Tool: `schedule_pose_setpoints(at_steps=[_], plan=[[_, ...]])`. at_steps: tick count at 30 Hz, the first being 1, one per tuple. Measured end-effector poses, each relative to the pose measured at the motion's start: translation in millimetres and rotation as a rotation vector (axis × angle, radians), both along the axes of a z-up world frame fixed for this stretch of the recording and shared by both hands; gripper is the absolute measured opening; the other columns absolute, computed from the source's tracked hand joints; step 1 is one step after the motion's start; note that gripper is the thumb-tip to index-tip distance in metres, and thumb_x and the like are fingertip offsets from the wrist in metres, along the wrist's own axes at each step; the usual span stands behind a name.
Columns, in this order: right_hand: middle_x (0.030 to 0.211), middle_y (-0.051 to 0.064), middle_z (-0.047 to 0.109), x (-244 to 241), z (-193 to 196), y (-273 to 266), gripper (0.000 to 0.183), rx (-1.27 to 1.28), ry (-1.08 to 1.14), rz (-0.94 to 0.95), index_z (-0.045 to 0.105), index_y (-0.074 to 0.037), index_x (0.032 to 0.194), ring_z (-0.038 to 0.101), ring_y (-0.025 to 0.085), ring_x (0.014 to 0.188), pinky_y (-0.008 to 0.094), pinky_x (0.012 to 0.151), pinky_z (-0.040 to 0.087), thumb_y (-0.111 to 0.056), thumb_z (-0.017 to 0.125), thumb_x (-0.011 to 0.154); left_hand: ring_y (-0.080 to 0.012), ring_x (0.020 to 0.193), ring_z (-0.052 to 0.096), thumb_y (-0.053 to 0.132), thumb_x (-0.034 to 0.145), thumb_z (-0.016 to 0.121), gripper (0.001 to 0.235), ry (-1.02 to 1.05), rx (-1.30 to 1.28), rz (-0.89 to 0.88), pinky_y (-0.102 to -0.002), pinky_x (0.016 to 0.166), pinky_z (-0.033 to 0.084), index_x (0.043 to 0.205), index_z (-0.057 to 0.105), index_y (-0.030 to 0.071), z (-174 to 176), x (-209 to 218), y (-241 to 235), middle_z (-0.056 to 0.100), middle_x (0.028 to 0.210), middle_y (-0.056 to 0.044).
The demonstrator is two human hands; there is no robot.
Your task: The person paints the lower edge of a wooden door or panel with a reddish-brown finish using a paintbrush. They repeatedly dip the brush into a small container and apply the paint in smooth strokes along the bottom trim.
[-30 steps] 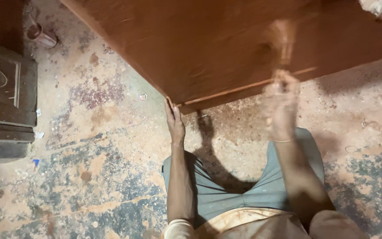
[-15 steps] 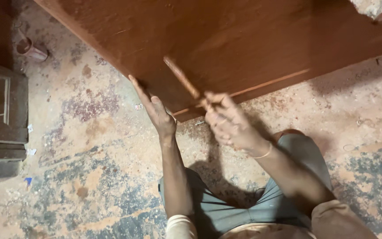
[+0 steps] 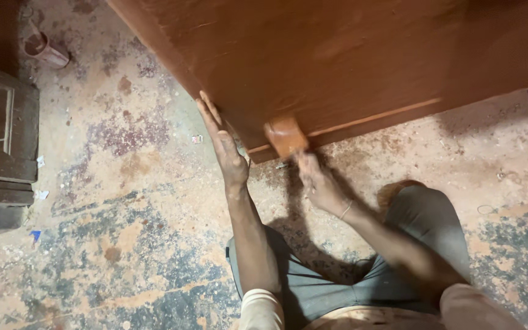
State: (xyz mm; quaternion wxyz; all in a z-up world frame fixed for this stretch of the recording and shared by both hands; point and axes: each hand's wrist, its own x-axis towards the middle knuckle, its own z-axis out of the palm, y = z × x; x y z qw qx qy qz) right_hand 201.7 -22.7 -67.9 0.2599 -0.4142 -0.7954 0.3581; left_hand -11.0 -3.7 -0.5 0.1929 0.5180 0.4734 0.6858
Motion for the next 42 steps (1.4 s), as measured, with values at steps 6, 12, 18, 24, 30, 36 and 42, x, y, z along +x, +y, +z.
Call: schedule_pose_setpoints(at_steps=[6, 12, 18, 24, 30, 36, 42], plan=[[0.166, 0.008, 0.025, -1.9, 47.3, 7.4, 0.065, -0.535, 0.329, 0.046, 0.022, -0.003, 0.151, 0.056, 0.006, 0.066, 0.016, 0.044, 0.041, 0.011, 0.037, 0.089, -0.0285, 0.167, 0.004, 0.064, 0.11, 0.026, 0.086, -0.011, 0.0, -0.025, -0.044, 0.139, 0.004, 0.167, -0.002, 0.007, 0.4, -3.4, -1.2, 0.003, 0.177, -0.013], [0.169, 0.029, 0.024, 10.7, 183.0, -14.8, 0.057, -0.271, 0.869, 0.159, 0.015, -0.003, 0.155, 0.038, 0.001, 0.064, 0.015, 0.053, 0.041, 0.004, 0.036, 0.103, -0.0287, 0.166, 0.007, 0.063, 0.11, 0.027, 0.085, -0.03, -0.006, -0.059, -0.045, 0.139, 0.005, 0.167, 0.0, 0.006, 7.2, -5.9, -5.5, 0.007, 0.177, -0.013], [0.164, 0.03, 0.029, -27.2, 117.2, 12.6, 0.051, 0.252, 0.431, 0.119, 0.028, 0.004, 0.145, 0.051, 0.022, 0.095, 0.028, 0.076, 0.053, 0.014, 0.038, 0.095, -0.0324, 0.164, 0.018, 0.058, 0.111, 0.033, 0.082, 0.057, -0.055, 0.115, -0.049, 0.137, 0.015, 0.166, 0.007, 0.003, 23.5, -2.8, -19.5, 0.017, 0.174, -0.018], [0.147, 0.028, 0.041, -20.9, 25.6, -4.4, 0.056, -0.028, -0.141, 0.057, 0.03, 0.001, 0.142, 0.063, 0.037, 0.118, 0.039, 0.094, 0.059, 0.013, 0.047, 0.091, -0.0328, 0.15, 0.049, 0.043, 0.115, 0.044, 0.055, 0.561, 0.072, 0.276, -0.046, 0.126, 0.042, 0.154, 0.041, 0.004, 49.6, 39.1, -46.0, 0.052, 0.155, -0.015], [0.129, 0.023, 0.056, 3.7, 3.1, -12.1, 0.057, -0.322, -0.223, -0.031, 0.034, -0.01, 0.143, 0.067, 0.035, 0.104, 0.043, 0.081, 0.059, 0.004, 0.055, 0.091, -0.0307, 0.139, 0.052, 0.038, 0.111, 0.045, 0.047, 0.799, 0.452, -0.005, -0.045, 0.118, 0.045, 0.145, 0.046, 0.004, 75.9, 124.9, -83.1, 0.055, 0.144, -0.014], [0.122, 0.024, 0.064, 18.1, -14.1, -16.9, 0.061, -0.106, 0.027, -0.004, 0.038, -0.01, 0.141, 0.067, 0.038, 0.107, 0.046, 0.085, 0.056, 0.003, 0.058, 0.085, -0.0287, 0.127, 0.055, 0.033, 0.108, 0.047, 0.04, 0.81, 0.53, -0.095, -0.044, 0.109, 0.048, 0.136, 0.051, 0.004, 96.5, 118.4, -128.3, 0.058, 0.133, -0.013], [0.108, 0.02, 0.066, 38.9, 24.0, -18.5, 0.061, -0.063, 0.041, 0.031, 0.038, -0.008, 0.138, 0.067, 0.032, 0.099, 0.043, 0.078, 0.055, -0.003, 0.065, 0.084, -0.0267, 0.115, 0.059, 0.027, 0.105, 0.048, 0.033, 0.794, 0.635, -0.137, -0.043, 0.1, 0.051, 0.127, 0.055, 0.004, 120.9, 120.4, -138.5, 0.061, 0.122, -0.012]])
